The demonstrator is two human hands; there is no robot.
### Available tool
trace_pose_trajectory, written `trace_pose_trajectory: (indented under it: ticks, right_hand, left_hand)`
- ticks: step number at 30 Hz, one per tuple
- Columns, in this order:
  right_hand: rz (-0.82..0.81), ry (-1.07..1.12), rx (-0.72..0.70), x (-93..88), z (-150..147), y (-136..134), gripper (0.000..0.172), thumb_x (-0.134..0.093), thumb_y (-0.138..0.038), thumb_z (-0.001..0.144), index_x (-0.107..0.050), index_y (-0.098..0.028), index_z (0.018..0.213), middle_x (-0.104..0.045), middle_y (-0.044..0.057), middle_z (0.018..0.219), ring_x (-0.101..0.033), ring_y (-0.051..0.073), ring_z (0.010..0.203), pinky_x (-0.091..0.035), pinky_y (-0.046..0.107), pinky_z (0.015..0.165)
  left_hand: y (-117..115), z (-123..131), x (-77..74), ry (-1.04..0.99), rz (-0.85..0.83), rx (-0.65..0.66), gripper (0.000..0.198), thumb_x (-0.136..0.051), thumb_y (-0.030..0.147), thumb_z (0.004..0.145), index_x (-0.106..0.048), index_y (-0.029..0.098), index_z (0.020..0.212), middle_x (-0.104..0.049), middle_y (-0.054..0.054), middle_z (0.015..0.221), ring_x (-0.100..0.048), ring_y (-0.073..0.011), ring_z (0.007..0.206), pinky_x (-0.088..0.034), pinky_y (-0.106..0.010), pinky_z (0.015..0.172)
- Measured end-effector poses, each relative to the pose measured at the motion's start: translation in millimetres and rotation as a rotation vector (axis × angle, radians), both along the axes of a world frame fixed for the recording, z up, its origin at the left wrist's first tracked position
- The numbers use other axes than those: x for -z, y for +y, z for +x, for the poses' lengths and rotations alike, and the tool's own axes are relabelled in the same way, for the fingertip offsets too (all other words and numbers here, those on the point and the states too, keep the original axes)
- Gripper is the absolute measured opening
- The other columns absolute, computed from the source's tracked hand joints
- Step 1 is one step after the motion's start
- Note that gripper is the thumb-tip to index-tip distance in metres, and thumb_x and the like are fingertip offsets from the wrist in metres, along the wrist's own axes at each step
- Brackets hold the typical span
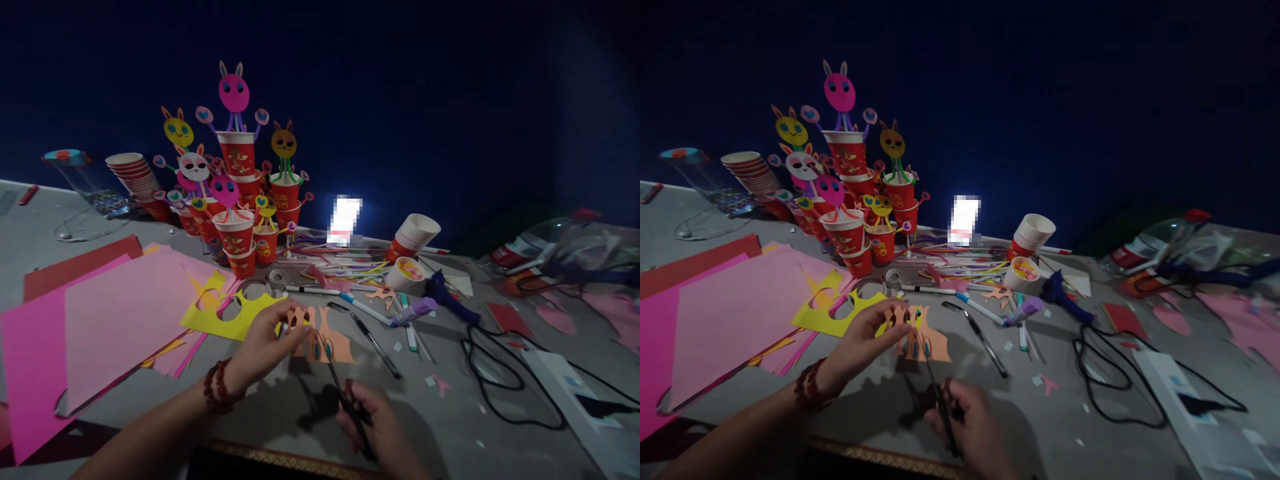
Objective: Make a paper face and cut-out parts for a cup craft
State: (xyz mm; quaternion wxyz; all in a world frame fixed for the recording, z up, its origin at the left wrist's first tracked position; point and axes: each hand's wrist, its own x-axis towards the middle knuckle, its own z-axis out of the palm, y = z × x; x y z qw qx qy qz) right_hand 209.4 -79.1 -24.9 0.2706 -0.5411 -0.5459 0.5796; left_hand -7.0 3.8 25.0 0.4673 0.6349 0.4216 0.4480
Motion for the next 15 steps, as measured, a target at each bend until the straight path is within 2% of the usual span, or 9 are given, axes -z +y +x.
trace_pose_trajectory:
  ticks: [3, 5, 10, 15]
  right_hand:
    - [-0.031, 0.048, -0.015, 2.6, 1.6, -1.5, 0.055, -0.069, -0.07, 0.068, -0.041, -0.022, 0.063, -0.036, -0.009, 0.055, -0.035, 0.007, 0.045, -0.033, 0.018, 0.04]
    - [-0.04, 0.078, -0.024, 3.9, 2.3, -2.6, 0.054, -0.069, -0.068, 0.07, -0.043, -0.021, 0.065, -0.038, -0.009, 0.054, -0.036, 0.007, 0.044, -0.033, 0.018, 0.041]
    - [-0.086, 0.166, 0.009, 2.7, 1.5, -4.6, 0.06, -0.066, -0.077, 0.065, -0.048, -0.02, 0.067, -0.041, -0.008, 0.055, -0.037, 0.006, 0.043, -0.034, 0.018, 0.04]
    - [-0.114, 0.236, 0.017, -1.8, -2.7, -5.3, 0.064, -0.068, -0.08, 0.059, -0.048, -0.019, 0.068, -0.043, -0.009, 0.051, -0.038, 0.005, 0.039, -0.034, 0.018, 0.04]
  left_hand:
    - [-0.7, 3.0, 3.1, -0.165, -0.273, 0.095, 0.028, -0.065, 0.037, 0.085, -0.051, 0.017, 0.073, -0.052, 0.002, 0.07, -0.05, -0.0119, 0.066, -0.039, -0.021, 0.061]
    - [-1.4, 4.8, 5.6, -0.229, -0.371, 0.122, 0.032, -0.069, 0.039, 0.083, -0.049, 0.017, 0.072, -0.049, 0.003, 0.068, -0.049, -0.0111, 0.064, -0.038, -0.02, 0.059]
    - [-3.7, 6.7, 7.5, -0.305, -0.361, 0.166, 0.031, -0.07, 0.04, 0.082, -0.053, 0.016, 0.072, -0.055, 0.001, 0.072, -0.055, -0.0132, 0.069, -0.043, -0.024, 0.066]
    - [-6.8, 8.8, 8.0, -0.324, -0.354, 0.165, 0.028, -0.069, 0.038, 0.084, -0.056, 0.015, 0.075, -0.056, 0.0, 0.073, -0.055, -0.0131, 0.068, -0.043, -0.024, 0.065]
